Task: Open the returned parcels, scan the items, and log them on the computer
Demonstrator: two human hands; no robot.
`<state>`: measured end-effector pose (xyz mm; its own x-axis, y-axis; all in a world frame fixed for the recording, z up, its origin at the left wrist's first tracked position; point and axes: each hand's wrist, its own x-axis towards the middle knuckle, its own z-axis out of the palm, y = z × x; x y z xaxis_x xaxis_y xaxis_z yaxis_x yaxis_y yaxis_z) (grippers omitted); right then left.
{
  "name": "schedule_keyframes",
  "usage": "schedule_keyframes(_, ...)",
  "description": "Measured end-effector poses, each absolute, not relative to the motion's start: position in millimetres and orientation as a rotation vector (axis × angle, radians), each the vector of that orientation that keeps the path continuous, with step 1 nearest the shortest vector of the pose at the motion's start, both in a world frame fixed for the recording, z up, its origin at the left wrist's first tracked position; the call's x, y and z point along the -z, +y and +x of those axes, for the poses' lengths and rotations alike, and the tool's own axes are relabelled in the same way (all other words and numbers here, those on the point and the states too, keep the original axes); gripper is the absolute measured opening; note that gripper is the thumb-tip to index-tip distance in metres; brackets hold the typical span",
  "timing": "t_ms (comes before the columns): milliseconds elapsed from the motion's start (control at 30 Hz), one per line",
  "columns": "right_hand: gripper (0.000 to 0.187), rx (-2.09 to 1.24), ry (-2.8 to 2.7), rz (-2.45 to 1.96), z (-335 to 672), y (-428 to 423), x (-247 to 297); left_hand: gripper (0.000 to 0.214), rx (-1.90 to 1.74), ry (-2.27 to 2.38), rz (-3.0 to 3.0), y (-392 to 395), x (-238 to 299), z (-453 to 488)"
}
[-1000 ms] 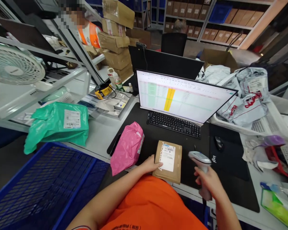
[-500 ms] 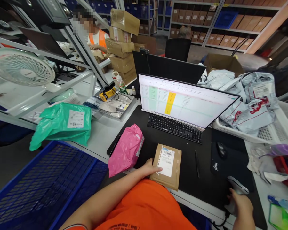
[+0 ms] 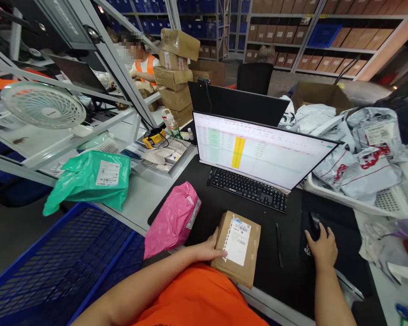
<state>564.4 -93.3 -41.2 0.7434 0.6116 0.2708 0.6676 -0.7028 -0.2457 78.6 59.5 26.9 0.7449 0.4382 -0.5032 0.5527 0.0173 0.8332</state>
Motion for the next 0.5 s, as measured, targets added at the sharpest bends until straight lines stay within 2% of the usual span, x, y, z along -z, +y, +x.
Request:
schedule_keyframes(233, 0.073, 0.400, -1.015, -2.524, 597.3, -78.9, 65.2, 0.132, 0.017, 0.974, 1.596, 61.9, -52.5, 87.1)
schedule_keyframes(500, 0.054, 0.389, -1.124, -2.530, 605.5, -69.1, 68.7, 0.116, -0.024, 0.959, 2.179, 97.8, -128.5, 104.3)
